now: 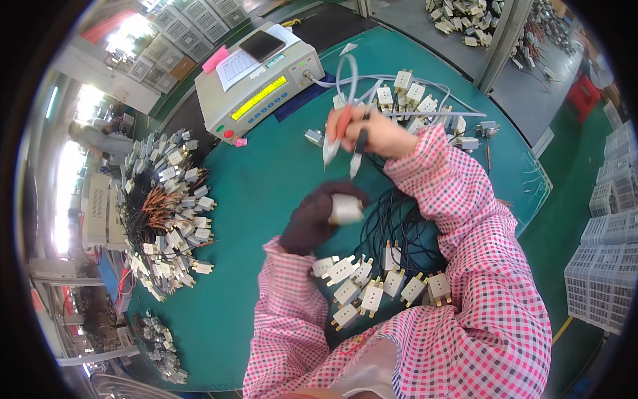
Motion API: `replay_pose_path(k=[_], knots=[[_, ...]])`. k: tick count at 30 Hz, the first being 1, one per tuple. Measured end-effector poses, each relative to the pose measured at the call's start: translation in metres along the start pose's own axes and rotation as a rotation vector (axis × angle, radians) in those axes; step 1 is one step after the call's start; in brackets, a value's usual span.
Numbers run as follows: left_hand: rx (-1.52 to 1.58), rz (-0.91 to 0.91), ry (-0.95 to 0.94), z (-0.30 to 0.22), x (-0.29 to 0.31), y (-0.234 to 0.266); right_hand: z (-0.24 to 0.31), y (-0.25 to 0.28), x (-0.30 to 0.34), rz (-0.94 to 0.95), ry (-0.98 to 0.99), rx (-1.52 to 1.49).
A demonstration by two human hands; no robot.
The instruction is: The recorder is assembling electrical wiring harnesses and inspecting connectors at a factory workbench.
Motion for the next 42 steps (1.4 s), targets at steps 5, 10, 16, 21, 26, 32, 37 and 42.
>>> replay_pose_path(k=[5,10,16,21,26,32,37,42], knots=[[-0.55,0.662,0.114,0.011,0.015,-0.031,-0.008,0.03,0.007,-0.345,-0.184,-0.278],[-1.209,-0.447,-0.598,-0.042,-0.029,0.036,-0.03,0.029,0.01,-0.583,-0.157,-0.07],[-1.958,-0.862,-0.768,-0.078,-0.05,0.044,-0.03,0.024,0.002,-0.61,-0.072,0.036],[-1.778,-0.773,-0.543,-0.081,-0.047,0.048,-0.028,0.025,0.004,-0.572,-0.101,0.045],[-1.897,-0.8,-0.52,-0.076,-0.035,0.046,-0.028,0.024,0.004,-0.585,-0.095,0.038],[-0.773,-0.45,-0.55,-0.063,-0.024,0.061,-0.028,0.022,0.002,-0.599,-0.128,0.024],[-0.136,-0.258,-0.584,-0.047,-0.034,0.06,-0.035,0.022,0.005,-0.678,-0.055,0.001],[-0.048,-0.007,-0.381,-0.041,-0.046,0.058,-0.029,0.005,-0.003,-0.452,0.002,0.014]])
Point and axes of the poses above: each hand's wrist, its own x-axis away from the middle knuckle, its own y-axis out of the back of the hand, z = x × y, the point moved 5 cm from there along -x, towards the middle knuckle, and after that the axes turned 4 degrees about z, right-handed, at the moved point
